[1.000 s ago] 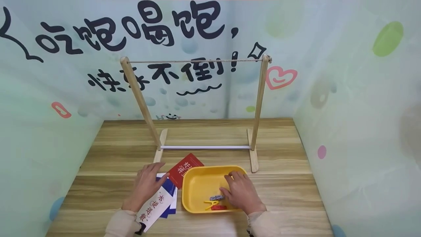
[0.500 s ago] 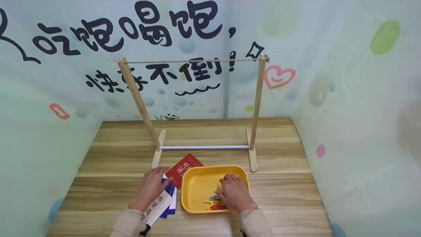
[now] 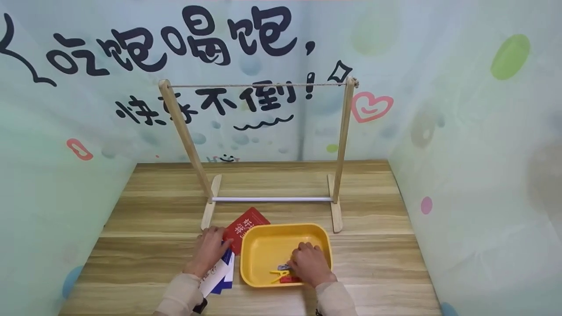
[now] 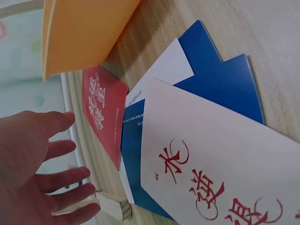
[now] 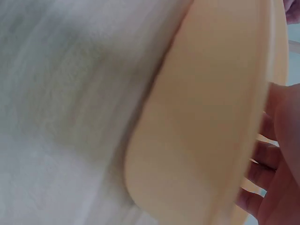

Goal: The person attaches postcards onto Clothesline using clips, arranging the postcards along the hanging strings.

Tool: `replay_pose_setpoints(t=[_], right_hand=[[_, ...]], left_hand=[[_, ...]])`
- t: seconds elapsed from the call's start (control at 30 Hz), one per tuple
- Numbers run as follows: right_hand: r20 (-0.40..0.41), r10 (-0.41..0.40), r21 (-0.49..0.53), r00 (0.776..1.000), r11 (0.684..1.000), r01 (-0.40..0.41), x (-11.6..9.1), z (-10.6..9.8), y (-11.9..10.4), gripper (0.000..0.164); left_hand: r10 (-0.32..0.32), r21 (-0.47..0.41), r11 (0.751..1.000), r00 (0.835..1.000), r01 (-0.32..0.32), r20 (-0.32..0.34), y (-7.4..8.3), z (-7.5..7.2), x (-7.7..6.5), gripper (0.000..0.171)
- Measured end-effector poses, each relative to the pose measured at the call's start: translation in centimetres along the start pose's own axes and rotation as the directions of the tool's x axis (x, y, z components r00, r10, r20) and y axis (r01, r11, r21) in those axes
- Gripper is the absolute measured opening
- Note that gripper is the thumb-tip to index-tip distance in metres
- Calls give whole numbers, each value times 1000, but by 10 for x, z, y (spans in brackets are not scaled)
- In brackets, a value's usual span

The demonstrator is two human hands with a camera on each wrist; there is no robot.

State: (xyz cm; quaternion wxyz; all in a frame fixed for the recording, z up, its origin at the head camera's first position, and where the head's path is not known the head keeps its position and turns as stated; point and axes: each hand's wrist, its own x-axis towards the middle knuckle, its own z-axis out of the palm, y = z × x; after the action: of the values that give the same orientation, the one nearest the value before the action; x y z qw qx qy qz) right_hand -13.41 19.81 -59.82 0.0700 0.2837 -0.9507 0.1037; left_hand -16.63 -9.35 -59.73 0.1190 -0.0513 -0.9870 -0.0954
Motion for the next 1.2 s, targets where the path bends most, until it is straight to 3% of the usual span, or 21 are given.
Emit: replay_pose_setpoints(t=[0.1,0.2,0.43,0.63,0.8,0.93,1.0,1.13,1.2], right_hand=[[55,37,25,998,999,-38,-1,4,-3,21],[98,78,46,992,995,-83,0,6,-6,20],[160,104,165,982,978,-130,3,6,-8,22],[203,153,174,967,967,-189,0,9,-6,25],[216,196,213,957,947,-242,1,7,-6,29],[198,205,293,958,921,-258,2,2,-8,26],[195,192,326,962,912,-248,2,1,-7,22],[168,138,364,976,911,-191,3,-2,-6,17],[125,110,373,986,916,-149,4,-4,-4,16]], left_hand=[[-49,21,999,999,49,10,4,6,4,36],[-103,13,995,992,102,72,9,10,8,45],[-201,-36,976,954,214,222,11,20,13,57],[-235,-65,964,937,259,259,5,22,15,69],[-282,-143,931,910,336,303,-2,18,18,74],[-254,-281,887,896,365,364,-6,12,18,66],[-228,-371,846,888,383,398,-8,8,17,59],[-185,-553,719,883,421,432,-12,1,17,41],[-189,-608,648,870,459,455,-13,-5,19,36]])
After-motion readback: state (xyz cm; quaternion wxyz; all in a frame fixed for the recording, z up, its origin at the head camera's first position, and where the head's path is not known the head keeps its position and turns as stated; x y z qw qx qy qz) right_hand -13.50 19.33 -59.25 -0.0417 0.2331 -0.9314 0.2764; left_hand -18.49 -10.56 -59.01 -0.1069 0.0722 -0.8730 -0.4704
